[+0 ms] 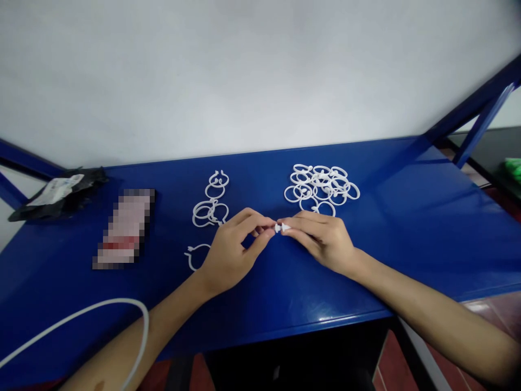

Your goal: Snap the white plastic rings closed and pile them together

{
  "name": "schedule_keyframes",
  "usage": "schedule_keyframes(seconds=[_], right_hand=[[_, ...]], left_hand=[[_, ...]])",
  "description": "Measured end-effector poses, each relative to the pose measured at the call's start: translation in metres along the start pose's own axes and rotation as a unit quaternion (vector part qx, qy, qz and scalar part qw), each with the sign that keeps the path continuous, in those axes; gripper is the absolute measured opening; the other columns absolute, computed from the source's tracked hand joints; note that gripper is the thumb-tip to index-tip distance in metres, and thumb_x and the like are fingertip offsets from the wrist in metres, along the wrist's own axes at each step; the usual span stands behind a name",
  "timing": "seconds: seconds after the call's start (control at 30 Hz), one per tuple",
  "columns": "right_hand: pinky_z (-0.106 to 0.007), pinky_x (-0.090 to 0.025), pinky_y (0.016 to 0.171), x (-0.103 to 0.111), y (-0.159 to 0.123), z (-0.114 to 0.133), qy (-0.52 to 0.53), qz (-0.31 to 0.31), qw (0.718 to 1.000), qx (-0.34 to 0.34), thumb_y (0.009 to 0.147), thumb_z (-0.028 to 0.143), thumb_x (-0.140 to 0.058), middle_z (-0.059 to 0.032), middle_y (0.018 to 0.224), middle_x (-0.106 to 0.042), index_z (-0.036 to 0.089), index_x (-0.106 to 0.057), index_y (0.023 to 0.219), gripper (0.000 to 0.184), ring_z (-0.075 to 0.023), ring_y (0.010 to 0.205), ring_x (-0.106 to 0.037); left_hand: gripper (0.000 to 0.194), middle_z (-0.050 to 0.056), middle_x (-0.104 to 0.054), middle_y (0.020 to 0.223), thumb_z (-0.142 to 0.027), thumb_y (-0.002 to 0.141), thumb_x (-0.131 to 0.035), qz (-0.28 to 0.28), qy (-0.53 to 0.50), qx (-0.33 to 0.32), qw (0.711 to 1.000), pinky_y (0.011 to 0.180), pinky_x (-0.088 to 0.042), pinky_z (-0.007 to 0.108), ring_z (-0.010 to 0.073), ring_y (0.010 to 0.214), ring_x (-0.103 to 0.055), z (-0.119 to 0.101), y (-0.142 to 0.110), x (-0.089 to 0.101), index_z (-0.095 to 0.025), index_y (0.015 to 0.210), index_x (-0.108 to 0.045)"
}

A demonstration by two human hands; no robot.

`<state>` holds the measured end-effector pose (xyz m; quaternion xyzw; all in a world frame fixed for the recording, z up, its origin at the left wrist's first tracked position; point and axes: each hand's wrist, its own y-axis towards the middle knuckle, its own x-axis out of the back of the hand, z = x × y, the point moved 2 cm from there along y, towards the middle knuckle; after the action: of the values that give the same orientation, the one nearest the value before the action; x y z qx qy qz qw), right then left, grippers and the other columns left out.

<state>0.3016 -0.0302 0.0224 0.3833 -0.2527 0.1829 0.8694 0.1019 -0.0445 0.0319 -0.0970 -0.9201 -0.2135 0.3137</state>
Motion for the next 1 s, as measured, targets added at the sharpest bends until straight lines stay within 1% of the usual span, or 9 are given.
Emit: schedule_keyframes(seconds=[0.1,0.17,0.33,0.47,0.6,0.73,0.87,0.93,1.0], right_hand=[[-0.024,-0.060,0.072,-0.003,-0.002,0.001,0.010,0.024,1.000,-0.008,0.098,0.020,-0.057,-0.0044,0.100,-0.076,0.021,-0.072,0.117,0.023,-0.0120,0.082,-0.071],[-0.025,-0.060,0.072,-0.005,-0.004,0.003,0.004,0.035,0.999,-0.012,0.100,0.022,-0.055,-0.0043,0.099,-0.076,0.023,-0.072,0.119,0.025,-0.0130,0.083,-0.071],[-0.026,-0.060,0.069,-0.008,-0.006,0.008,-0.014,0.032,0.999,-0.025,0.102,0.021,-0.051,-0.0062,0.097,-0.075,0.018,-0.071,0.116,0.024,-0.0137,0.081,-0.069],[-0.025,-0.057,0.067,-0.010,-0.009,0.010,-0.043,0.074,0.996,-0.020,0.104,0.023,-0.047,-0.0072,0.092,-0.071,0.014,-0.068,0.116,0.026,-0.0134,0.078,-0.067],[-0.024,-0.050,0.053,-0.013,-0.015,0.016,-0.153,0.127,0.980,-0.001,0.105,0.015,-0.035,-0.0057,0.081,-0.066,0.010,-0.064,0.119,0.033,-0.0124,0.064,-0.059],[-0.028,-0.048,0.050,-0.016,-0.019,0.025,-0.272,0.100,0.955,0.066,0.101,0.007,-0.033,-0.0071,0.076,-0.066,0.006,-0.063,0.119,0.035,-0.0160,0.063,-0.060],[-0.028,-0.052,0.056,-0.010,-0.011,0.020,-0.262,0.097,0.957,0.071,0.102,0.010,-0.038,-0.0079,0.082,-0.069,0.006,-0.064,0.119,0.032,-0.0163,0.068,-0.061],[-0.029,-0.053,0.063,0.001,-0.005,0.011,-0.252,0.080,0.963,0.047,0.102,0.012,-0.042,-0.0085,0.089,-0.070,0.010,-0.066,0.119,0.030,-0.0169,0.076,-0.062],[-0.031,-0.052,0.069,0.020,0.000,-0.002,-0.271,0.032,0.962,-0.007,0.100,0.013,-0.046,-0.0092,0.099,-0.070,0.018,-0.067,0.121,0.030,-0.0189,0.085,-0.063]], left_hand=[[0.014,0.002,-0.069,0.091,-0.019,0.098,-0.054,-0.027,0.075,-0.079,0.994,0.081,-0.055,0.028,0.0133,0.085,-0.066,-0.003,-0.005,-0.005,-0.020,0.097,-0.067],[0.015,0.003,-0.069,0.089,-0.017,0.099,-0.051,-0.033,0.097,-0.105,0.989,0.080,-0.055,0.029,0.0135,0.084,-0.065,-0.004,-0.008,-0.008,-0.019,0.097,-0.066],[0.009,0.003,-0.069,0.091,-0.018,0.098,-0.055,-0.031,0.083,-0.103,0.991,0.080,-0.055,0.027,0.0130,0.085,-0.065,-0.006,-0.011,-0.013,-0.019,0.100,-0.064],[0.009,0.001,-0.069,0.086,-0.015,0.097,-0.057,-0.043,0.081,-0.092,0.992,0.076,-0.055,0.026,0.0119,0.080,-0.064,-0.006,-0.011,-0.014,-0.020,0.094,-0.064],[0.014,0.001,-0.066,0.077,-0.008,0.094,-0.057,-0.071,0.125,-0.164,0.976,0.068,-0.053,0.027,0.0133,0.072,-0.061,-0.010,-0.016,-0.017,-0.019,0.087,-0.062],[0.017,0.000,-0.062,0.069,-0.004,0.092,-0.057,-0.088,0.179,-0.218,0.955,0.063,-0.051,0.029,0.0152,0.067,-0.058,-0.015,-0.021,-0.022,-0.019,0.084,-0.060],[0.012,0.002,-0.065,0.073,-0.009,0.093,-0.057,-0.061,0.206,-0.239,0.947,0.066,-0.050,0.032,0.0168,0.068,-0.059,-0.008,-0.013,-0.016,-0.019,0.087,-0.062],[0.010,0.004,-0.069,0.082,-0.016,0.095,-0.055,-0.033,0.251,-0.227,0.940,0.071,-0.050,0.035,0.0196,0.074,-0.062,0.002,-0.005,-0.007,-0.019,0.094,-0.065],[0.017,0.007,-0.071,0.090,-0.022,0.098,-0.051,-0.019,0.313,-0.156,0.937,0.077,-0.049,0.039,0.0239,0.082,-0.064,0.016,0.003,0.005,-0.019,0.103,-0.067]])
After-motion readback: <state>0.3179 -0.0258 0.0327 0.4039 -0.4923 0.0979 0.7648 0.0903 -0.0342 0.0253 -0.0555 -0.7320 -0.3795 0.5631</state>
